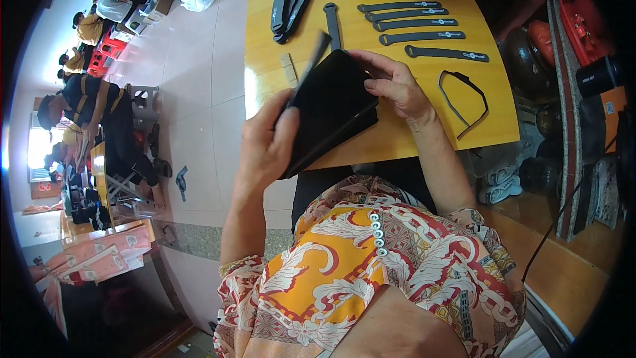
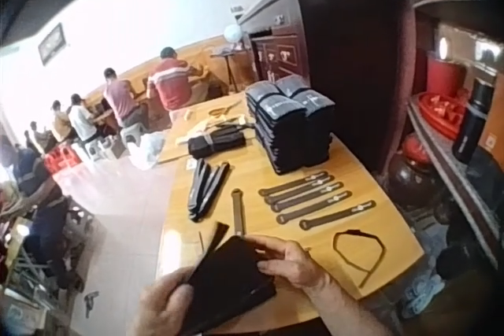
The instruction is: Assembling and binding a stack of black flexible ribbed parts using a strap.
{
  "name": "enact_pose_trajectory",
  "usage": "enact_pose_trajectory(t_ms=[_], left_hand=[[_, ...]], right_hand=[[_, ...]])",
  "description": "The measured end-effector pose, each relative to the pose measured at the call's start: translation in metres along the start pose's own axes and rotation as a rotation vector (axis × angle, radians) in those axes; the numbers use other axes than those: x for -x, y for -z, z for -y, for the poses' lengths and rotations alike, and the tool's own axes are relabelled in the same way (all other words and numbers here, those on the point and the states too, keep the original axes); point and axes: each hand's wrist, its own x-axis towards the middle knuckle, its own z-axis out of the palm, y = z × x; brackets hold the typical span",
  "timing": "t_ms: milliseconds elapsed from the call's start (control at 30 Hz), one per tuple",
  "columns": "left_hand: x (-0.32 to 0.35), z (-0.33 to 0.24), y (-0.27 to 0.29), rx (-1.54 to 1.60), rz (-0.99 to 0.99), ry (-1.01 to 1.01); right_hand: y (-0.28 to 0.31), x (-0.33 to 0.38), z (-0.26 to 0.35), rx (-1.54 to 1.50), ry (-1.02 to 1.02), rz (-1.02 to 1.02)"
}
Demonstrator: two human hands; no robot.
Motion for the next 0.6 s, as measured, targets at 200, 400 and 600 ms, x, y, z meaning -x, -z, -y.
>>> enact_pose_trajectory(t_ms=[200, 400, 600], left_hand=[[-0.004, 0.017, -0.007, -0.078, -0.012, -0.291], [-0.001, 0.010, -0.014, -0.432, 0.023, -0.413], [0.003, 0.012, -0.015, -0.381, -0.019, -0.454]], right_hand=[[0.000, -0.001, 0.009, 0.038, -0.049, 0.028], [0.004, -0.001, 0.020, 0.157, 0.052, 0.079], [-0.005, -0.009, 0.045, 0.472, 0.028, -0.020]])
